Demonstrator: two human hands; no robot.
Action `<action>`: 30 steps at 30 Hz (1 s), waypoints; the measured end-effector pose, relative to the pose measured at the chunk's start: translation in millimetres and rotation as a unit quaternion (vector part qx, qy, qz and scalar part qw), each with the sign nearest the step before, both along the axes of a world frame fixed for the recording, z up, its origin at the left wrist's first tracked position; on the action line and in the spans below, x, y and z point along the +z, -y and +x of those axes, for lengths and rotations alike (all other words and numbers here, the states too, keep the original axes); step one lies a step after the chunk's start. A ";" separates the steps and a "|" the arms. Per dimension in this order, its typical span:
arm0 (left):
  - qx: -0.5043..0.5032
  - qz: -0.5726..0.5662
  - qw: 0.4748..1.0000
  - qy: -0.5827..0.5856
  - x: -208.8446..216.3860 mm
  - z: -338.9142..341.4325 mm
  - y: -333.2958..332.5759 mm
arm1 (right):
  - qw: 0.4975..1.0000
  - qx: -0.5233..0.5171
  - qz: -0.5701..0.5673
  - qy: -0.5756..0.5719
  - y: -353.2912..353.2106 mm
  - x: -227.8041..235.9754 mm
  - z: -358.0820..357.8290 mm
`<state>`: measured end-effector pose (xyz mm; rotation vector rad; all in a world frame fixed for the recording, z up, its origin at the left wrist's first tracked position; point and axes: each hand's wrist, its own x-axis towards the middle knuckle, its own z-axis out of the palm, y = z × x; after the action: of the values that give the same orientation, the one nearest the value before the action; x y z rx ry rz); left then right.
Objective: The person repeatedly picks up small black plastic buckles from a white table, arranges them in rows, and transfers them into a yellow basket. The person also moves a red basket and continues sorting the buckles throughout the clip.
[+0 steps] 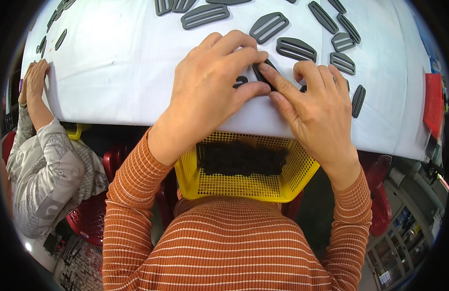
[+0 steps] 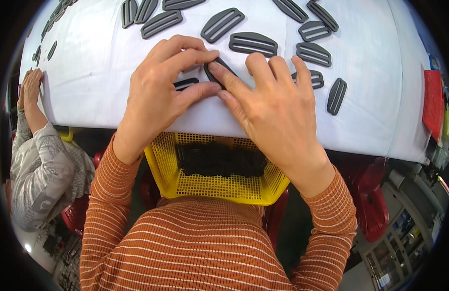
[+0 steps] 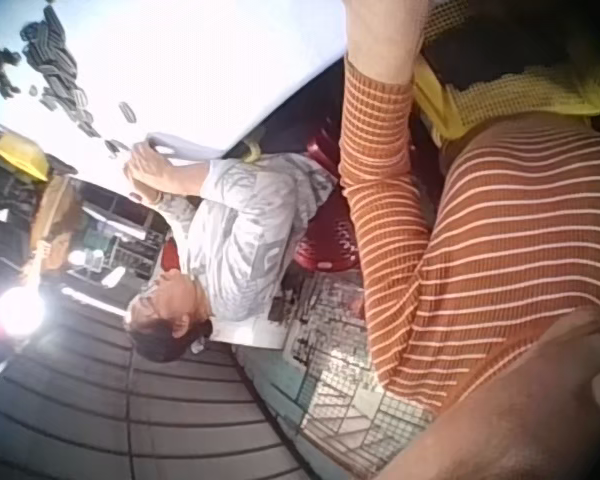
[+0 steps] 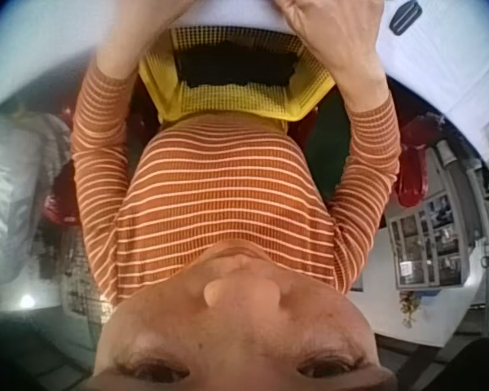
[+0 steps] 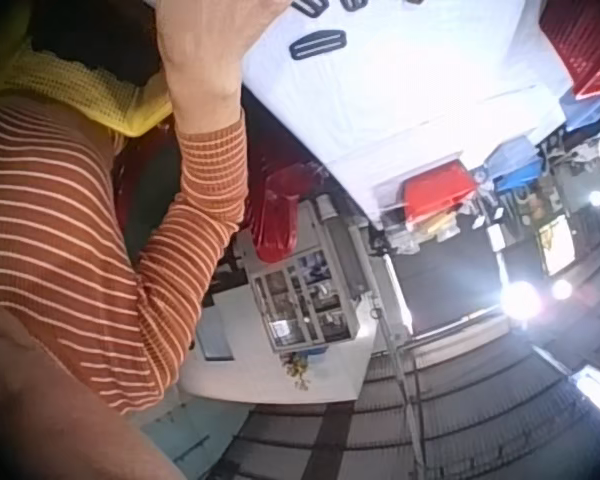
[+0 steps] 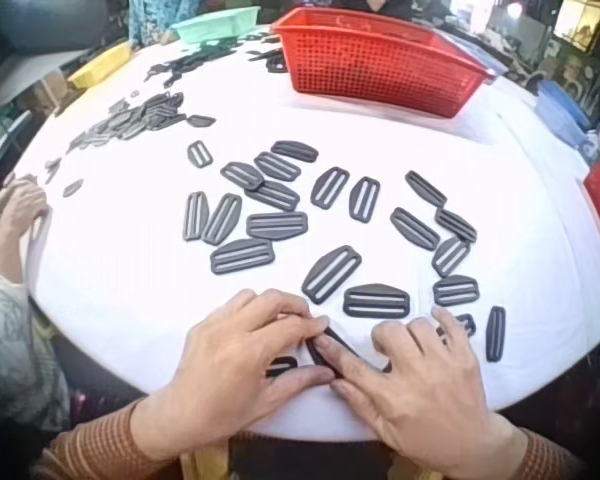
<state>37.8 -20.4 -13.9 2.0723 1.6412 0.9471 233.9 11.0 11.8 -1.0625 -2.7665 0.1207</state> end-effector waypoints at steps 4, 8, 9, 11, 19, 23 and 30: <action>-0.005 0.002 1.000 -0.018 -3.5 -2.7 2.2 | 1.000 -0.004 -0.010 -0.020 7.7 0.9 6.3; -0.027 0.018 0.998 -0.055 2.1 -3.9 2.7 | 0.998 -0.005 -0.023 -0.064 26.0 6.8 18.8; -0.016 0.031 0.999 -0.038 0.9 -4.8 1.3 | 0.997 0.005 -0.024 -0.068 31.4 9.4 16.0; 0.005 0.042 0.999 -0.005 -8.0 -6.6 -0.7 | 0.994 0.007 -0.037 -0.101 36.5 4.3 14.8; 0.009 0.050 0.999 -0.007 3.7 3.5 17.5 | 0.982 -0.105 0.001 -0.154 20.5 -6.5 31.9; -0.031 0.063 0.997 -0.028 2.8 7.7 5.3 | 0.987 -0.081 -0.032 -0.138 21.2 -7.9 29.7; -0.100 0.051 0.991 -0.076 -8.0 4.2 -10.5 | 0.996 -0.073 0.022 -0.041 33.1 -20.6 15.6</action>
<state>42.0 -9.9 -21.9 2.3783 1.4447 0.8412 249.5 -22.1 -8.8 -1.2161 -2.5956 0.0809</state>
